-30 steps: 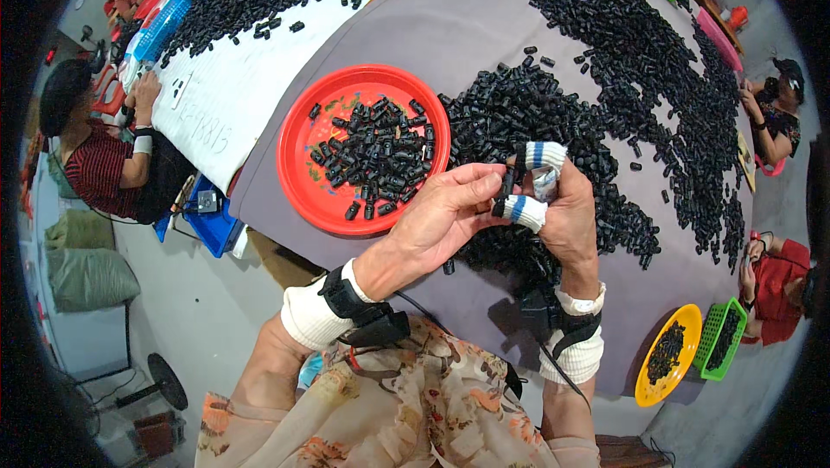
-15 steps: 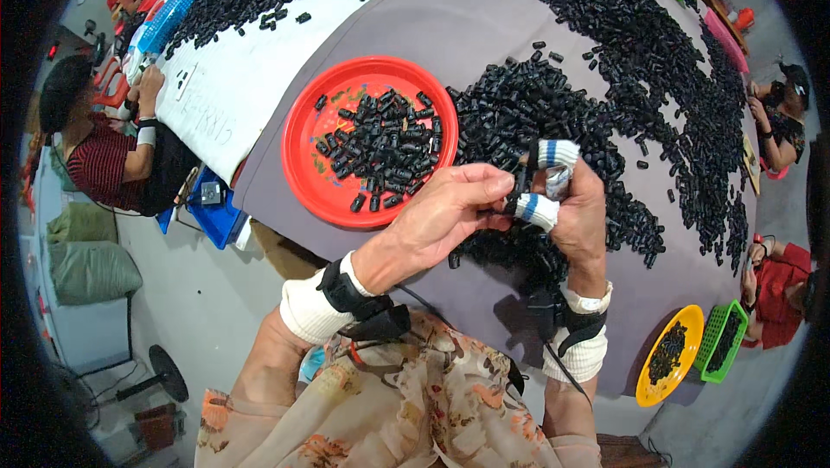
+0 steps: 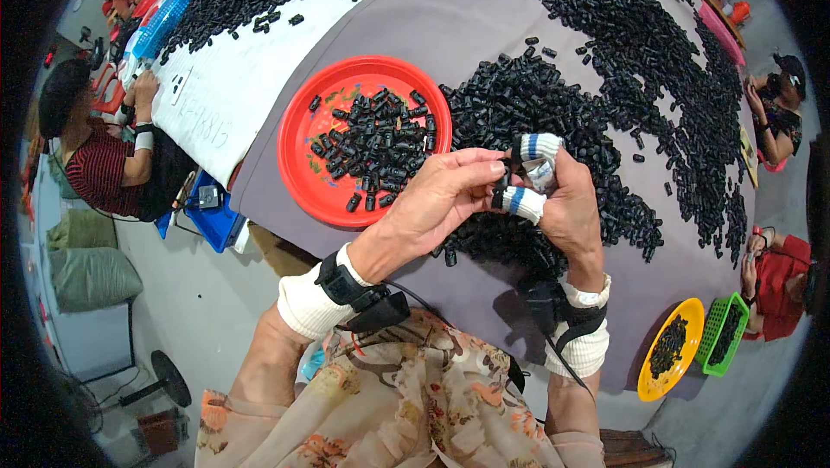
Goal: Assembling small black plastic components by hand on a production table.
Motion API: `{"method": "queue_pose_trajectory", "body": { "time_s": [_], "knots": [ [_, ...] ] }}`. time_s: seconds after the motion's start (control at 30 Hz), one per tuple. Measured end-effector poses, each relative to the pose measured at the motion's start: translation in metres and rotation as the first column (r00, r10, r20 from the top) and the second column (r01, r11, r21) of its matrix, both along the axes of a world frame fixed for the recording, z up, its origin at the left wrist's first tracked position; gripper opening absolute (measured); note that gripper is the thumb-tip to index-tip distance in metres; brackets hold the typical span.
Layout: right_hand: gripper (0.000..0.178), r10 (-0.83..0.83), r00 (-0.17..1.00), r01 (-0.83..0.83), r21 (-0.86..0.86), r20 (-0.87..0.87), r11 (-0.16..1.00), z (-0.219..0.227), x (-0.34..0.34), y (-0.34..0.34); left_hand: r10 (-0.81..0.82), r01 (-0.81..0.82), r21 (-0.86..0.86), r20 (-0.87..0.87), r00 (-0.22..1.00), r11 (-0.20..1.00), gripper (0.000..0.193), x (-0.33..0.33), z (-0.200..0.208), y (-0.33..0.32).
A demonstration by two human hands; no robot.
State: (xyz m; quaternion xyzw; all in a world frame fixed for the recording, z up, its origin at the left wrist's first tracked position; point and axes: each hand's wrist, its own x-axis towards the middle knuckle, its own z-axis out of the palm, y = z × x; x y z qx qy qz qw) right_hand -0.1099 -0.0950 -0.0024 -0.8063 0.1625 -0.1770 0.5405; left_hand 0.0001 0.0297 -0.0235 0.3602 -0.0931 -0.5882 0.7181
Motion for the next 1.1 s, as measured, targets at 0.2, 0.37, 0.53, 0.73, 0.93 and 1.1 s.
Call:
{"method": "queue_pose_trajectory", "body": {
  "time_s": [0.2,0.37,0.53,0.73,0.93,1.1],
  "knots": [
    [0.036,-0.019,1.000,0.018,-0.003,-0.024,1.000,0.010,0.002,0.000,0.007,-0.009,-0.084,-0.023,1.000,0.996,0.026,0.006,-0.009,0.002],
    [0.036,0.016,0.998,-0.014,0.027,-0.060,1.000,0.006,0.001,-0.007,-0.020,-0.007,-0.197,-0.135,0.991,0.980,0.025,0.011,-0.011,0.003],
    [0.034,0.071,0.992,-0.073,-0.011,-0.105,0.997,0.004,0.007,-0.004,0.008,-0.046,-0.196,-0.189,0.982,0.980,0.026,0.007,-0.012,0.001],
    [0.035,0.109,0.984,-0.119,-0.058,-0.143,0.991,0.013,0.010,-0.003,-0.012,-0.022,-0.217,-0.151,0.989,0.976,0.026,0.008,-0.014,0.002],
    [0.039,0.115,0.979,-0.137,-0.123,-0.166,0.983,0.009,0.010,-0.005,-0.029,0.000,-0.209,-0.139,0.990,0.978,0.026,0.006,-0.012,0.002],
    [0.040,0.141,0.974,-0.165,-0.132,-0.176,0.977,0.010,0.010,-0.004,-0.022,-0.002,-0.196,-0.123,0.992,0.981,0.025,0.004,-0.009,0.003]
  ]
}}
